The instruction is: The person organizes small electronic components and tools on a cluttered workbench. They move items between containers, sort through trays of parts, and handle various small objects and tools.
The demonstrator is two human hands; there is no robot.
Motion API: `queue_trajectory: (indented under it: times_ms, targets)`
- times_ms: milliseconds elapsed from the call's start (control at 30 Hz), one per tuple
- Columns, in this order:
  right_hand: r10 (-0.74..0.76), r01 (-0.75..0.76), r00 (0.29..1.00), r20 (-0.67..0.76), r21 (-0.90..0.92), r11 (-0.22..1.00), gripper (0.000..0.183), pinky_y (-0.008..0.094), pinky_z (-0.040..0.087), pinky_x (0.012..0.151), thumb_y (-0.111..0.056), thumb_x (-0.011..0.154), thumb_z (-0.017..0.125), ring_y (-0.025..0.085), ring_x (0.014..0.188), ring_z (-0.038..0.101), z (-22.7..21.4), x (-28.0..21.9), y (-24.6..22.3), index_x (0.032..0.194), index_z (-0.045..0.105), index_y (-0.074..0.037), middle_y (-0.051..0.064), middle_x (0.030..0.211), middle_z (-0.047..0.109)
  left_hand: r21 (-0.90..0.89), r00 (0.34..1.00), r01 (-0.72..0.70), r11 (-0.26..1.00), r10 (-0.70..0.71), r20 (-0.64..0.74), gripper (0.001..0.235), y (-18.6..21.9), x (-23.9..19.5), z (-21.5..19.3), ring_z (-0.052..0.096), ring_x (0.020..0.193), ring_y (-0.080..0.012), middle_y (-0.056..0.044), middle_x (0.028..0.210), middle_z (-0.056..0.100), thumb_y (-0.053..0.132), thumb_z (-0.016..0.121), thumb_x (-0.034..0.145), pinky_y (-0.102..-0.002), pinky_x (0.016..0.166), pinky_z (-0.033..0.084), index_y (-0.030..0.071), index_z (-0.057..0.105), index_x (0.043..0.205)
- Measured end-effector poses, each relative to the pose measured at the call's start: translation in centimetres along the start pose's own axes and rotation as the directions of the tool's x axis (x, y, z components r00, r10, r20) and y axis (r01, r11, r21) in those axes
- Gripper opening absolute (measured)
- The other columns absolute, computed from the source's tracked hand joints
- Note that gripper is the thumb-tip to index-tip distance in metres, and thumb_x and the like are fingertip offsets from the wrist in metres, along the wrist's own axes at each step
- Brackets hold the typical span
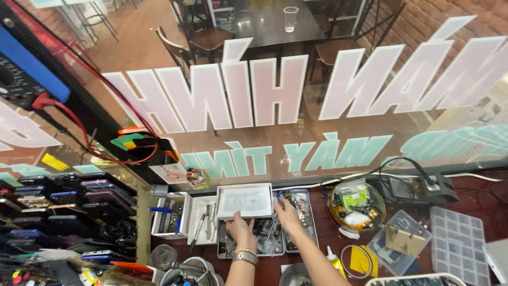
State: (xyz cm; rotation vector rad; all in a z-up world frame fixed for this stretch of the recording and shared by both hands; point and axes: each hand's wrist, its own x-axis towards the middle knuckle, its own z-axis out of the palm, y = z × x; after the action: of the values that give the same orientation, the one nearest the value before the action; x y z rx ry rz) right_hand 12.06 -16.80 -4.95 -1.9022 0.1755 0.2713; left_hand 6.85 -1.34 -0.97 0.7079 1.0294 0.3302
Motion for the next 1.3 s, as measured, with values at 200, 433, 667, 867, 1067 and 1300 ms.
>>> queue_trajectory:
  times_ms: [200,433,667,867,1067,1300]
  targets:
    - [0.345,-0.203,0.937,-0.058,0.711,0.673,0.044,0.036,0.057,0.074,-0.03,0.098,0.062,0.026,0.096,0.066,-10.0,-2.8,3.7,0.132,0.057,-0.003,0.014,0.113,0.067,0.194,0.948,0.113,0.975,-0.164,0.273,0.045,-11.7,-2.5,4.0,0.067,0.098,-0.0316,-0.021,0.12,0.066,0.026,0.058,0.095,-0.041,0.08,0.058,-0.001,0.052,0.13]
    - [0.528,-0.096,0.84,-0.12,0.927,0.363,0.053,0.046,0.065,0.08,-0.027,0.1,0.063,0.037,0.092,0.07,-18.0,-4.3,10.3,0.129,0.049,0.015,0.028,0.108,0.064,0.519,0.829,0.013,0.854,-0.3,0.472,0.052,-19.2,-7.9,9.9,0.065,0.112,-0.0266,-0.014,0.134,0.064,0.026,0.064,0.093,-0.038,0.088,0.058,0.01,0.053,0.141]
    - [0.547,-0.221,0.812,-0.202,0.762,0.609,0.036,0.043,0.065,0.064,-0.012,0.099,0.056,0.04,0.08,0.076,-21.8,-4.4,9.1,0.128,0.041,0.004,0.033,0.104,0.07,0.613,0.743,-0.036,0.789,-0.389,0.545,0.066,-20.4,-10.9,13.2,0.06,0.123,-0.0214,-0.005,0.141,0.058,0.022,0.064,0.096,-0.043,0.092,0.056,0.019,0.037,0.155]
    - [0.346,-0.165,0.913,-0.216,0.581,0.797,0.04,0.045,0.062,0.067,-0.013,0.095,0.059,0.04,0.084,0.075,-22.3,-8.1,4.3,0.13,0.048,0.001,0.028,0.107,0.071,0.544,0.735,0.024,0.839,-0.384,0.559,0.074,-16.7,-13.5,11.4,0.067,0.114,-0.0244,-0.011,0.135,0.062,0.006,0.057,0.091,-0.045,0.088,0.062,0.023,0.03,0.157]
    - [-0.234,0.087,0.757,-0.61,-0.261,0.961,0.062,0.043,0.045,0.103,-0.024,0.084,0.075,0.029,0.119,0.058,-22.4,-14.6,-3.7,0.139,0.053,-0.003,0.018,0.123,0.064,0.539,0.811,-0.036,0.842,-0.29,0.507,0.072,-10.4,-15.0,7.1,0.073,0.104,-0.0265,-0.015,0.13,0.066,0.002,0.056,0.091,-0.042,0.081,0.063,0.017,0.031,0.156]
    - [-0.202,0.159,0.961,-0.19,-0.222,0.962,0.066,0.038,0.055,0.081,-0.018,0.077,0.08,0.027,0.085,0.071,-16.4,-15.2,-7.4,0.135,0.052,-0.005,0.013,0.109,0.067,0.568,0.798,-0.123,0.814,-0.259,0.544,0.075,-6.2,-15.6,-1.1,0.071,0.101,-0.0245,-0.017,0.128,0.067,0.003,0.058,0.088,-0.042,0.078,0.064,0.013,0.031,0.157]
